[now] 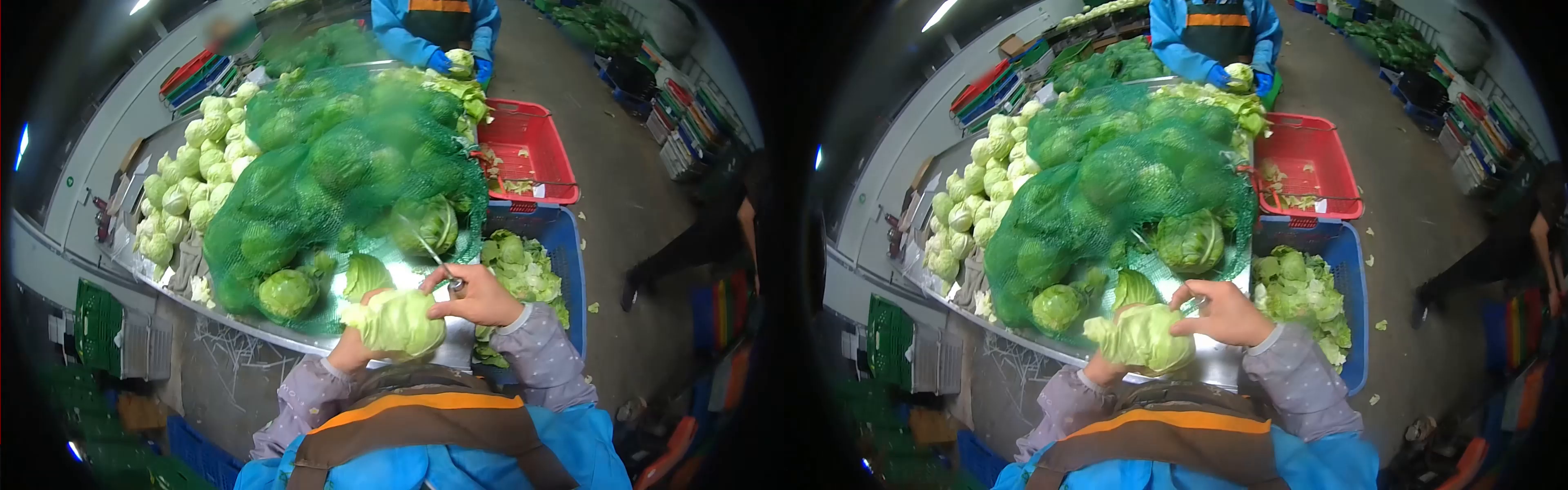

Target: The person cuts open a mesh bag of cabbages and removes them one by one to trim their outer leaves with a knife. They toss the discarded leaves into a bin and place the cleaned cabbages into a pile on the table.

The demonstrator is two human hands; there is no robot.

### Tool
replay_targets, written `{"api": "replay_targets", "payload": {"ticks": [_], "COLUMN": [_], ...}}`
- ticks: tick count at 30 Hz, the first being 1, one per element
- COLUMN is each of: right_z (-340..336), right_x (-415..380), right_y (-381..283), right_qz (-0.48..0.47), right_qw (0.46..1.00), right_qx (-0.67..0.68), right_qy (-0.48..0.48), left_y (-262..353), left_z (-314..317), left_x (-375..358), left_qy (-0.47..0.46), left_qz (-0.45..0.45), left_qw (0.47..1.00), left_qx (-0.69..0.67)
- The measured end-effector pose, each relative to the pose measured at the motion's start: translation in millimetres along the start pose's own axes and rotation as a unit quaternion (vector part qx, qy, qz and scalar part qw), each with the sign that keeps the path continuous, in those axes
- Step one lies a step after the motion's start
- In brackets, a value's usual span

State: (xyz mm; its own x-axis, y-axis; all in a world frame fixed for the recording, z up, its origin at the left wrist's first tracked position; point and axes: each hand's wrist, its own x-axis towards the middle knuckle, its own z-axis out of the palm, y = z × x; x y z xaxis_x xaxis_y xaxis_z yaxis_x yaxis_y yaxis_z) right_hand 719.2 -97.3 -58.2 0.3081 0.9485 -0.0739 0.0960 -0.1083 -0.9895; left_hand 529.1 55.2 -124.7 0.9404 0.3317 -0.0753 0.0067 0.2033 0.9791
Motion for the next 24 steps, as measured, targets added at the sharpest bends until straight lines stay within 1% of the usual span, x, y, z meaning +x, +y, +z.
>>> {"api": "replay_targets", "payload": {"ticks": [1, 2, 4, 5, 6, 7, 8, 9, 11, 13, 14, 15, 17, 19, 20, 21, 23, 24], "right_z": [-1, 3, 9, 9, 10, 11, 13, 13, 3, 4, 3, 2, 10, 11, 13, 10, 9, 5], "right_x": [1, 5, 5, 1, -2, 0, -6, -9, -30, -46, -55, -59, -60, -64, -66, -71, -71, -74], "right_y": [4, 12, 24, 14, 12, 32, 22, 22, 0, -7, -17, -21, -3, -6, -7, -21, -6, -6], "right_qz": [0.013, 0.015, -0.086, -0.063, -0.014, -0.124, -0.166, -0.200, -0.202, -0.147, -0.109, -0.091, -0.143, -0.182, -0.149, -0.074, -0.131, -0.129], "right_qw": [1.000, 1.000, 0.994, 0.996, 0.998, 0.983, 0.972, 0.967, 0.978, 0.980, 0.979, 0.976, 0.981, 0.973, 0.974, 0.979, 0.981, 0.984], "right_qx": [-0.021, -0.021, -0.008, -0.029, -0.025, -0.094, -0.110, -0.098, -0.050, -0.023, -0.039, -0.040, 0.013, 0.014, 0.054, 0.081, 0.054, 0.026], "right_qy": [0.001, -0.001, 0.065, 0.062, 0.060, 0.096, 0.124, 0.122, 0.016, -0.135, -0.170, -0.192, -0.129, -0.140, -0.164, -0.170, -0.132, -0.122], "left_y": [1, -1, 1, 9, -1, 18, 17, -1, -7, 26, 45, 45, 54, 56, 60, 64, 65, 66], "left_z": [0, 0, 0, 0, -10, 1, 3, -10, -14, 3, 18, 13, 25, 32, 36, 38, 41, 43], "left_x": [1, 2, -6, -8, -9, -9, -8, -9, -3, 10, 13, 18, 21, 29, 36, 39, 41, 44], "left_qy": [-0.017, -0.020, 0.019, 0.043, 0.021, -0.059, 0.000, -0.004, 0.031, 0.103, 0.118, 0.129, 0.144, 0.130, 0.115, 0.101, 0.080, 0.089], "left_qz": [-0.017, -0.027, -0.058, -0.100, -0.112, -0.078, -0.099, -0.028, -0.005, -0.054, -0.051, -0.051, -0.046, -0.029, -0.021, -0.018, -0.025, -0.018], "left_qw": [0.999, 0.999, 0.996, 0.991, 0.990, 0.990, 0.990, 0.993, 0.964, 0.904, 0.903, 0.909, 0.905, 0.902, 0.902, 0.903, 0.906, 0.900], "left_qx": [-0.037, -0.040, -0.062, -0.078, -0.086, -0.106, -0.098, -0.113, -0.264, -0.410, -0.409, -0.393, -0.398, -0.411, -0.416, -0.418, -0.416, -0.426]}}
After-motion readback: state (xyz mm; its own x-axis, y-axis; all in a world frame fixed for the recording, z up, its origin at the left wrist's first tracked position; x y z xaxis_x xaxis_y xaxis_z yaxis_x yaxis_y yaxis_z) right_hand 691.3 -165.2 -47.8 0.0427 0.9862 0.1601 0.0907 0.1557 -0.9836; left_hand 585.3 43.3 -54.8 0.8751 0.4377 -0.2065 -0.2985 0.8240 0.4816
